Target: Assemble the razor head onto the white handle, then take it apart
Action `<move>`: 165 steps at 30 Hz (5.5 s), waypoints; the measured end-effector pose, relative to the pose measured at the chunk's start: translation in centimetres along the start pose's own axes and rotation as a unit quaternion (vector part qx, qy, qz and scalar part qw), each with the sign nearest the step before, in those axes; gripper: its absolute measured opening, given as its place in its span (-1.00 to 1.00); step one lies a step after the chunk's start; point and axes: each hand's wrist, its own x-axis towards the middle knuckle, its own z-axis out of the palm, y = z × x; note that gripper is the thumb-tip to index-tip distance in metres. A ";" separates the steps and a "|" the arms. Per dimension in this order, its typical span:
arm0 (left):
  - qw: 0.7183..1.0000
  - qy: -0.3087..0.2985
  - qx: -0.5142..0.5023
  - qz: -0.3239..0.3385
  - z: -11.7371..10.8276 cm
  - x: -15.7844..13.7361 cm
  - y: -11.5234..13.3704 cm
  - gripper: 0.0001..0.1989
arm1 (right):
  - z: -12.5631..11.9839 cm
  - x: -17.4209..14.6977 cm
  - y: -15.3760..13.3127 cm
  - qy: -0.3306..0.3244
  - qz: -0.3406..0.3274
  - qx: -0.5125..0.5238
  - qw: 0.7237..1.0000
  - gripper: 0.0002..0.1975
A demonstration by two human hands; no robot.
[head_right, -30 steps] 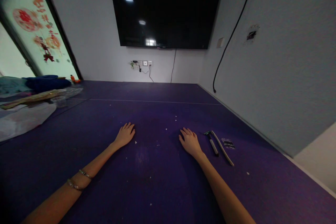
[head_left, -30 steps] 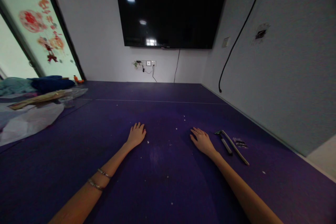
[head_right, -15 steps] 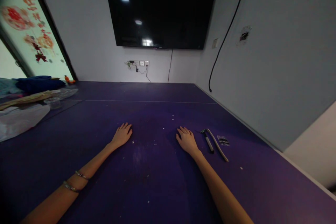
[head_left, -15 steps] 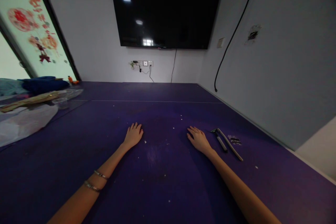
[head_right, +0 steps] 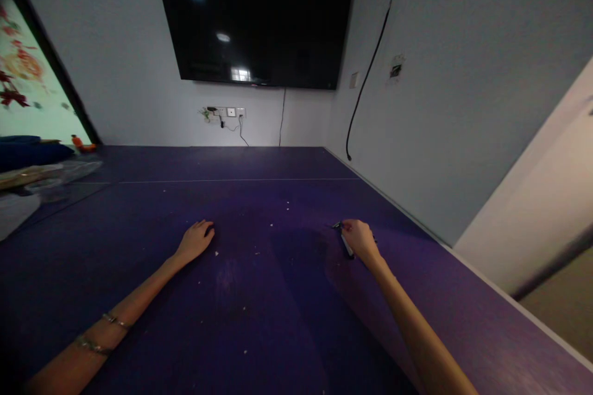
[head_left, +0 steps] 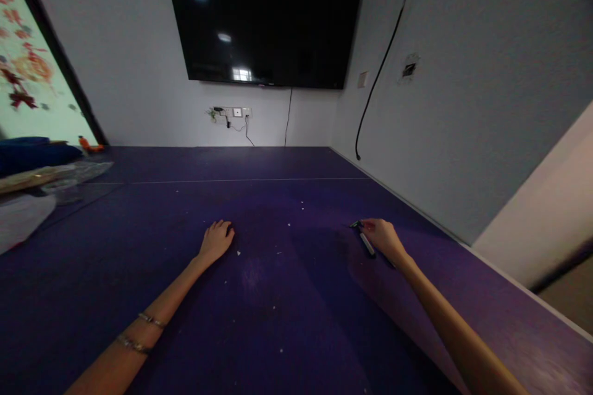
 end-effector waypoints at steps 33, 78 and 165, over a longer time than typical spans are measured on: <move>0.881 -0.053 -0.461 0.090 -5.0 -2.5 20.6 -0.58 | -2.1 -7.1 -13.3 0.036 -0.171 -0.015 0.985 -0.78; 0.985 -0.170 -0.023 0.037 -3.3 -1.9 9.4 -0.63 | -2.0 -3.9 3.9 -0.146 0.010 -0.181 0.973 -0.67; 0.985 -0.030 -0.165 -0.030 -1.0 -0.2 5.3 -0.63 | -3.2 2.1 10.1 -0.178 -0.082 0.087 0.977 -0.41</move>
